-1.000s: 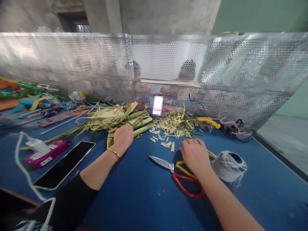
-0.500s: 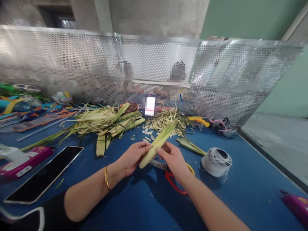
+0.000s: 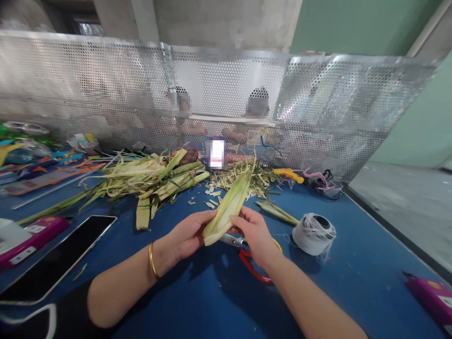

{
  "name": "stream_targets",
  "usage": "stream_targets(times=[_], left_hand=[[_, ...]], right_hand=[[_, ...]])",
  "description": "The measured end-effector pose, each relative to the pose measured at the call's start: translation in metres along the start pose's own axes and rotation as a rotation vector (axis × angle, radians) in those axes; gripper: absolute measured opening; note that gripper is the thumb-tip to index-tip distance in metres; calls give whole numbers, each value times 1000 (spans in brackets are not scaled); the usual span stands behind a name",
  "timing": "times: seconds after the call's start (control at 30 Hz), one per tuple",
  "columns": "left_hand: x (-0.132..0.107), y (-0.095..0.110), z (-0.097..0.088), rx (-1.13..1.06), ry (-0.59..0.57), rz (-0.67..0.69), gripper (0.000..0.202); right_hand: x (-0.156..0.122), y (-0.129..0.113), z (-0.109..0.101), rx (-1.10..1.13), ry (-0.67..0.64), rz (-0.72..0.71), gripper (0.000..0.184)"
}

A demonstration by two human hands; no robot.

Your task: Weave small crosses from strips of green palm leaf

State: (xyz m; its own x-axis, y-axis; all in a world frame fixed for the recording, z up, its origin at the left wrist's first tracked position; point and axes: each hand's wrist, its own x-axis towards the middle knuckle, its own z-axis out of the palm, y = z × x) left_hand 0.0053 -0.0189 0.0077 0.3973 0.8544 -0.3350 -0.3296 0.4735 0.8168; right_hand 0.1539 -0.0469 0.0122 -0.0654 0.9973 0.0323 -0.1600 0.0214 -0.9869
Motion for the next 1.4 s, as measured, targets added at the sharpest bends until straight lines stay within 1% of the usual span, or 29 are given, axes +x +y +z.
stream_targets(times=[0.07,0.1,0.2,0.27,0.33,0.4,0.47,0.53,0.63,0.73,0.8,0.9,0.97,1.03,1.07,1.13,1.17,1.2,1.23,1.3,1.37,1.4], left_hand=[[0,0,0,22,-21,-13,14],[-1,0,1,64,-4,21,15],[-5,-1,4,222,62,203,23],[-9,-3,7,306,49,292,33],[-11,-4,9,359,18,317,48],[-12,-5,10,359,-13,276,52],[-11,-5,9,296,-35,229,46],[-10,-3,8,221,-27,208,40],[-6,-1,4,170,38,258,30],[-3,0,1,206,90,324,17],[-2,0,0,209,107,326,11],[-2,0,0,102,80,260,11],[-2,0,0,3,56,193,14],[-1,0,0,-34,83,165,16],[0,-1,0,-21,118,177,16],[1,-2,-1,46,193,249,14],[1,-2,-2,91,224,298,13],[2,-1,-3,141,246,348,13],[2,-1,-3,192,265,395,13],[1,1,-4,280,307,468,13],[2,2,-6,304,343,501,14],[2,3,-7,289,353,506,14]], right_hand=[[1,2,-1,1,26,2,26],[2,4,-2,-22,55,0,25],[3,11,-3,-160,137,-12,23],[3,14,-2,-303,170,-47,20],[1,15,0,-413,165,-85,16],[0,13,2,-403,108,-81,15],[-1,11,3,-300,48,-42,19],[-1,9,1,-197,28,-10,24],[0,7,-1,-119,36,0,29],[0,4,-2,-85,53,-6,32],[0,3,-2,-73,69,-4,33],[2,3,-4,-74,77,9,32],[4,6,-7,-126,74,-4,32],[6,10,-10,-259,100,-78,35],[7,11,-11,-358,135,-146,39],[5,11,-11,-614,208,-355,51],[2,9,-11,-759,222,-487,51],[-1,6,-10,-902,197,-628,45],[-4,3,-8,-1027,132,-763,35],[-11,-2,-4,-1184,-58,-976,16],[-15,-6,-1,-1222,-204,-1084,12],[-16,-6,-1,-1223,-229,-1106,13]])
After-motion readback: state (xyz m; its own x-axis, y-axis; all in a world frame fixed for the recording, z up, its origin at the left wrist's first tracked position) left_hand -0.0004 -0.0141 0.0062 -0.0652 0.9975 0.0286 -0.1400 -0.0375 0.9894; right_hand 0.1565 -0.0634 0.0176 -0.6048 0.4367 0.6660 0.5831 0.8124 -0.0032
